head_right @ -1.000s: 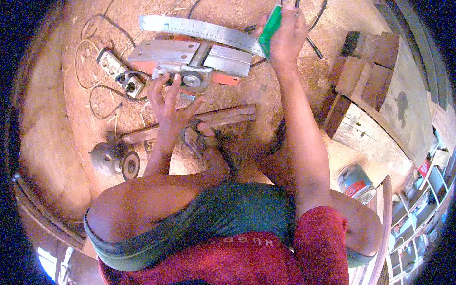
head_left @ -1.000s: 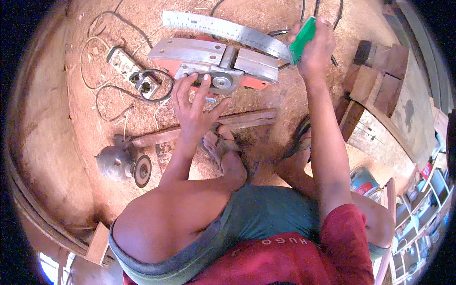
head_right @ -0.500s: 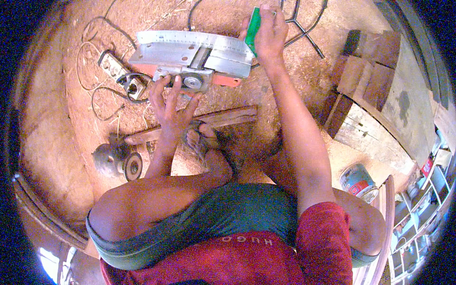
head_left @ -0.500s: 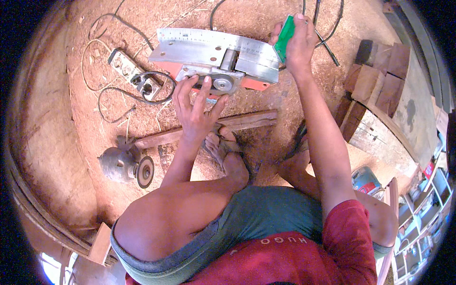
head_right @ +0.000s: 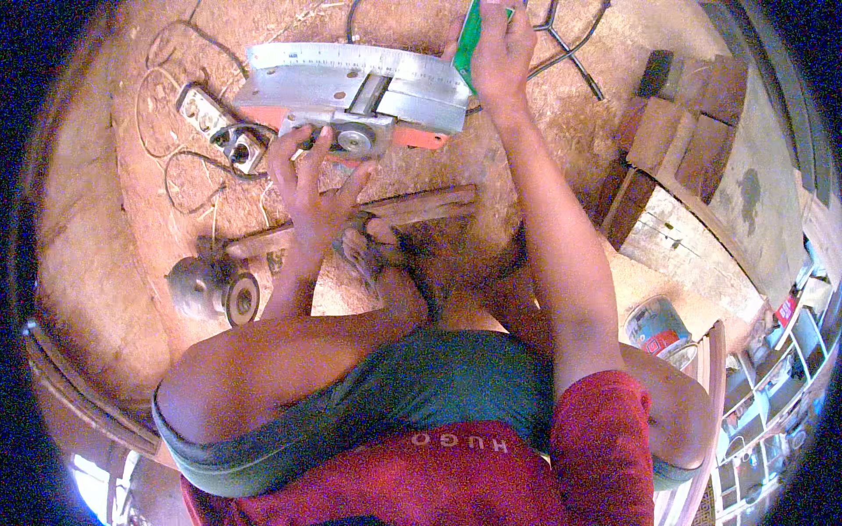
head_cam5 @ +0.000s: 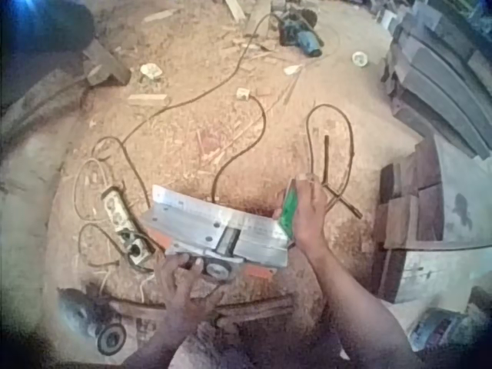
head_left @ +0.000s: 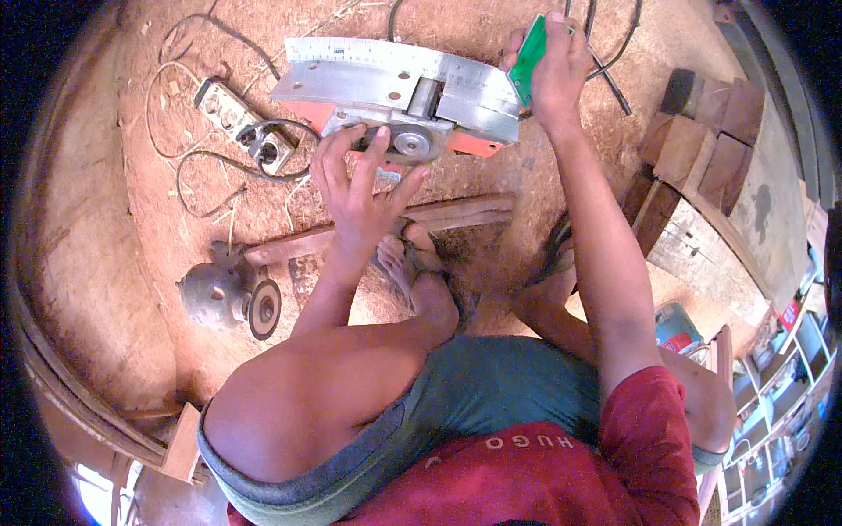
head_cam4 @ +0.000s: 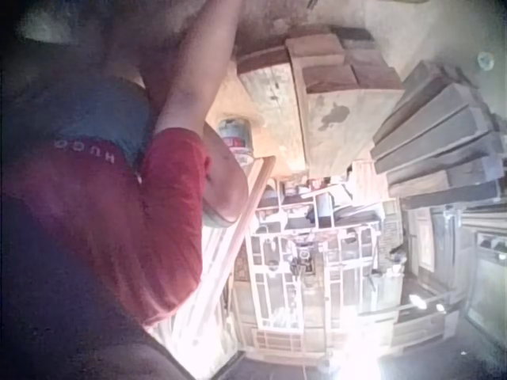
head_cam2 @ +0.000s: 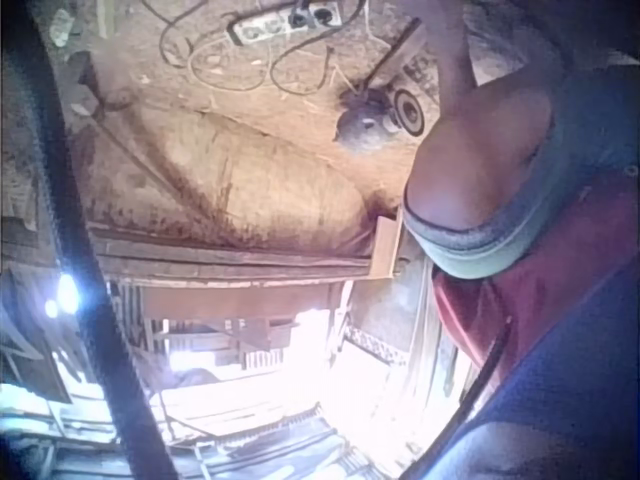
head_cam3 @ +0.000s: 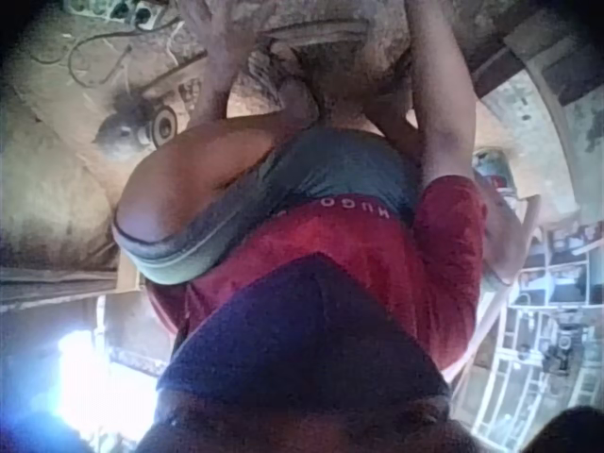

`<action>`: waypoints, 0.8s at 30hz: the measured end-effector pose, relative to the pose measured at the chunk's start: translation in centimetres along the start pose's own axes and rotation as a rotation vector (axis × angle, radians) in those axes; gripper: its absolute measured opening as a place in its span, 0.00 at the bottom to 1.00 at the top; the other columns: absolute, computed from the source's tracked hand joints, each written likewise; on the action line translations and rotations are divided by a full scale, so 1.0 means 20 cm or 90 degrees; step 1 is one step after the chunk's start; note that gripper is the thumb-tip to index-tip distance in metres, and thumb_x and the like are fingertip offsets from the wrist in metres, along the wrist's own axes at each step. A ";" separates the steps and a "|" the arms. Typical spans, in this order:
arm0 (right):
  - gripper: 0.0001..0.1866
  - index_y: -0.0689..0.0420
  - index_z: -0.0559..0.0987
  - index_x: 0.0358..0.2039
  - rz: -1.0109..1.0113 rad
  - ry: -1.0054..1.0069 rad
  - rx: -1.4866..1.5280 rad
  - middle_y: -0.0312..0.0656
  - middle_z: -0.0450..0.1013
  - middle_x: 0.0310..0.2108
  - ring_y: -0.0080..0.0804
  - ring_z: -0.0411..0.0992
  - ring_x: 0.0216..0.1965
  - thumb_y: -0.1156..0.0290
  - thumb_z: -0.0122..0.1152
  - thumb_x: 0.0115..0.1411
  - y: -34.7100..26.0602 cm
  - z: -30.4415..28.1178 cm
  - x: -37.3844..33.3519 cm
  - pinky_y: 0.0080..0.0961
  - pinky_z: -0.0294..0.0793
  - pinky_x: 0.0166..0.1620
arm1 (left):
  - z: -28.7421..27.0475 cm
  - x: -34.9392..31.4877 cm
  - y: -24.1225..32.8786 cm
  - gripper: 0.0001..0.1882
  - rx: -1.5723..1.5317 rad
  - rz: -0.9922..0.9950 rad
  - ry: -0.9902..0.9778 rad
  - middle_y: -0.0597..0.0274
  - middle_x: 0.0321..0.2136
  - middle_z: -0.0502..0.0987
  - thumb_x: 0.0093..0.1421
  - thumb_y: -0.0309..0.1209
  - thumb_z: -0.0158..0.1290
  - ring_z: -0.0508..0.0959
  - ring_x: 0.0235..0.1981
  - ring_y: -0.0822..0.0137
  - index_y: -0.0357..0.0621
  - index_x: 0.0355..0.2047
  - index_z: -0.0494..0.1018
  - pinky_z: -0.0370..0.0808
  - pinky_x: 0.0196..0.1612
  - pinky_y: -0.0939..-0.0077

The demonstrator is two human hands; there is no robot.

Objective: The person cleans a wood planer tool by hand and with a small green plastic scraper, then uses a T-handle wrench to tighten screws on the tool's base.

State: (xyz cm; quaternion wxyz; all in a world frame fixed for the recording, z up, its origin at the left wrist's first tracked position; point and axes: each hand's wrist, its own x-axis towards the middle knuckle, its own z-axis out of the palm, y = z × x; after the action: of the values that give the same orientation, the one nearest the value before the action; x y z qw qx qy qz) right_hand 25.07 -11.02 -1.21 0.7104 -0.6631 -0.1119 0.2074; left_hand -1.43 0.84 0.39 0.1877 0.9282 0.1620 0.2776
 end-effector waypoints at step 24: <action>0.24 0.54 0.76 0.34 0.205 0.107 0.191 0.39 0.74 0.26 0.35 0.75 0.27 0.43 0.56 0.71 0.14 -0.36 -0.07 0.34 0.79 0.36 | -0.01 -0.08 -0.19 0.12 -0.336 -0.514 0.127 0.60 0.38 0.77 0.69 0.32 0.59 0.73 0.36 0.70 0.36 0.45 0.74 0.73 0.42 0.74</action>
State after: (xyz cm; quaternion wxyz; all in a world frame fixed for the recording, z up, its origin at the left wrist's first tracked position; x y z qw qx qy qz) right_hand 26.48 -17.98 -4.59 0.7654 -0.5746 0.0869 0.2765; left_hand -3.45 3.63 -1.89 0.4923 0.6809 0.4503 0.3020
